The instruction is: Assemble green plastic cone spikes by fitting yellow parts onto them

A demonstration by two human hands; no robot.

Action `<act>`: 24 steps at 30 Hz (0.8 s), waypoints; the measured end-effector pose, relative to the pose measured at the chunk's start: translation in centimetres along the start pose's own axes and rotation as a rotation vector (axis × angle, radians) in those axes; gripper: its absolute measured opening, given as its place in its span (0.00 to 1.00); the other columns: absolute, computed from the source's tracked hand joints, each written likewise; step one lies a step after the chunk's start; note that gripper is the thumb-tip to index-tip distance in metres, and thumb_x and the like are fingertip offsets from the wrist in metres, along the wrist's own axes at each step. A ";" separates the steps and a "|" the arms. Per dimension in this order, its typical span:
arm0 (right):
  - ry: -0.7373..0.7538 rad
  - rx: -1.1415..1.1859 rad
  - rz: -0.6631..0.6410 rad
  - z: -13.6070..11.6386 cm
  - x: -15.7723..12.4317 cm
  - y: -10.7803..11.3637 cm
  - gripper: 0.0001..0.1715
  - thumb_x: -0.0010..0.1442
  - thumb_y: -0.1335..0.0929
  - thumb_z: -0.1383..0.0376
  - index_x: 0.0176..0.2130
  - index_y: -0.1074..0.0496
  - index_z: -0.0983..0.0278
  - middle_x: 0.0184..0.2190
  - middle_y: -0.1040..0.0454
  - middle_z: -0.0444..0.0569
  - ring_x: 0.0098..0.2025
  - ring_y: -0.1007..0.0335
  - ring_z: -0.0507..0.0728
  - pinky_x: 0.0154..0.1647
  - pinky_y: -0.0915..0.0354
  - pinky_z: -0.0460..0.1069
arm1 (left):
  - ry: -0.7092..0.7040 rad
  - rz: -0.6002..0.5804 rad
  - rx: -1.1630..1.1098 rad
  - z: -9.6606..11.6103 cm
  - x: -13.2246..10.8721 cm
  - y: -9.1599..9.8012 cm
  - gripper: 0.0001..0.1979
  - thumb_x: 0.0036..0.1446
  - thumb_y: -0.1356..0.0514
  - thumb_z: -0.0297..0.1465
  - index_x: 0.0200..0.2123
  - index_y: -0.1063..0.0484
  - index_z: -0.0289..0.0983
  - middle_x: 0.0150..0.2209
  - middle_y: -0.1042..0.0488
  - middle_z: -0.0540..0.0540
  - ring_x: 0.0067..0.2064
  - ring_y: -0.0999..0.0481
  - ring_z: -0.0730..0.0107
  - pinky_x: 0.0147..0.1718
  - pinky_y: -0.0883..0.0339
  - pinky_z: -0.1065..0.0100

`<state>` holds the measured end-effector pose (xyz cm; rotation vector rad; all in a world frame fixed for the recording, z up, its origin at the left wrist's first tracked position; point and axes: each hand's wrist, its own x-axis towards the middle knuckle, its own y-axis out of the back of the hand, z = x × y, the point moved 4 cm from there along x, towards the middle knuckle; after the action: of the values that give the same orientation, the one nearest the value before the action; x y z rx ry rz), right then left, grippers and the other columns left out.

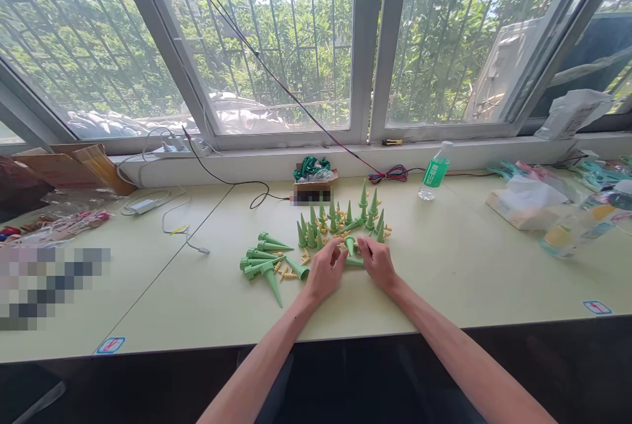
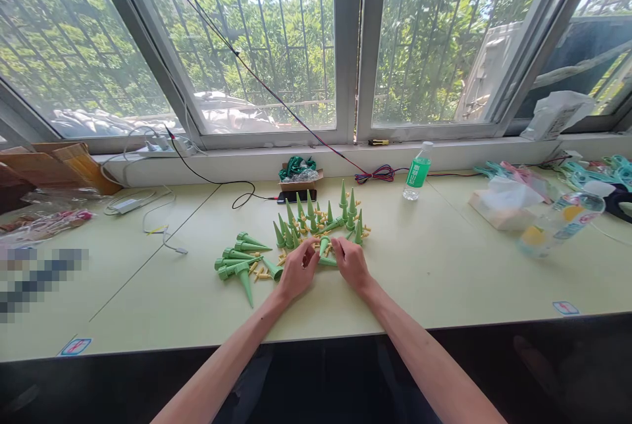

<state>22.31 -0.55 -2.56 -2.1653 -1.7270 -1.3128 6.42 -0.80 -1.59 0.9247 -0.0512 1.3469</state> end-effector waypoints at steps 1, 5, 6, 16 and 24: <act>-0.001 0.003 0.009 0.0 0.0 0.1 0.26 0.71 0.45 0.54 0.25 0.39 0.62 0.19 0.39 0.42 0.21 0.47 0.50 0.24 0.46 0.46 | 0.010 0.005 -0.008 0.0 0.0 0.0 0.13 0.66 0.49 0.36 0.49 0.32 0.36 0.26 0.36 0.52 0.25 0.39 0.75 0.28 0.42 0.72; 0.021 0.022 -0.024 -0.3 0.0 0.1 0.26 0.71 0.44 0.54 0.26 0.38 0.62 0.19 0.39 0.41 0.22 0.46 0.50 0.25 0.45 0.46 | 0.053 0.025 -0.041 -0.2 0.0 0.2 0.15 0.68 0.51 0.39 0.48 0.33 0.36 0.26 0.37 0.52 0.25 0.38 0.74 0.29 0.42 0.72; 0.030 0.031 -0.045 -0.4 -0.1 0.1 0.25 0.71 0.44 0.54 0.26 0.38 0.62 0.20 0.39 0.41 0.22 0.46 0.50 0.26 0.45 0.45 | 0.065 0.026 -0.048 -0.2 0.0 0.2 0.15 0.68 0.51 0.39 0.49 0.33 0.36 0.26 0.37 0.52 0.25 0.38 0.74 0.29 0.42 0.72; 0.054 0.081 -0.116 -0.9 -0.1 0.0 0.22 0.71 0.43 0.56 0.30 0.35 0.63 0.23 0.34 0.43 0.24 0.41 0.50 0.27 0.43 0.45 | 0.035 -0.053 -0.080 0.3 0.2 0.2 0.19 0.66 0.48 0.40 0.53 0.32 0.34 0.28 0.32 0.50 0.25 0.38 0.75 0.27 0.41 0.72; 0.058 0.079 -0.141 -0.6 -0.1 -0.3 0.20 0.71 0.43 0.57 0.32 0.35 0.63 0.23 0.33 0.43 0.24 0.40 0.51 0.27 0.43 0.45 | 0.033 -0.043 -0.083 0.0 0.0 0.2 0.17 0.64 0.45 0.39 0.52 0.32 0.36 0.29 0.30 0.50 0.26 0.35 0.76 0.26 0.39 0.73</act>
<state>21.76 -0.85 -2.43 -1.9763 -1.9058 -1.3001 6.24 -0.77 -1.46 0.8296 -0.0610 1.3109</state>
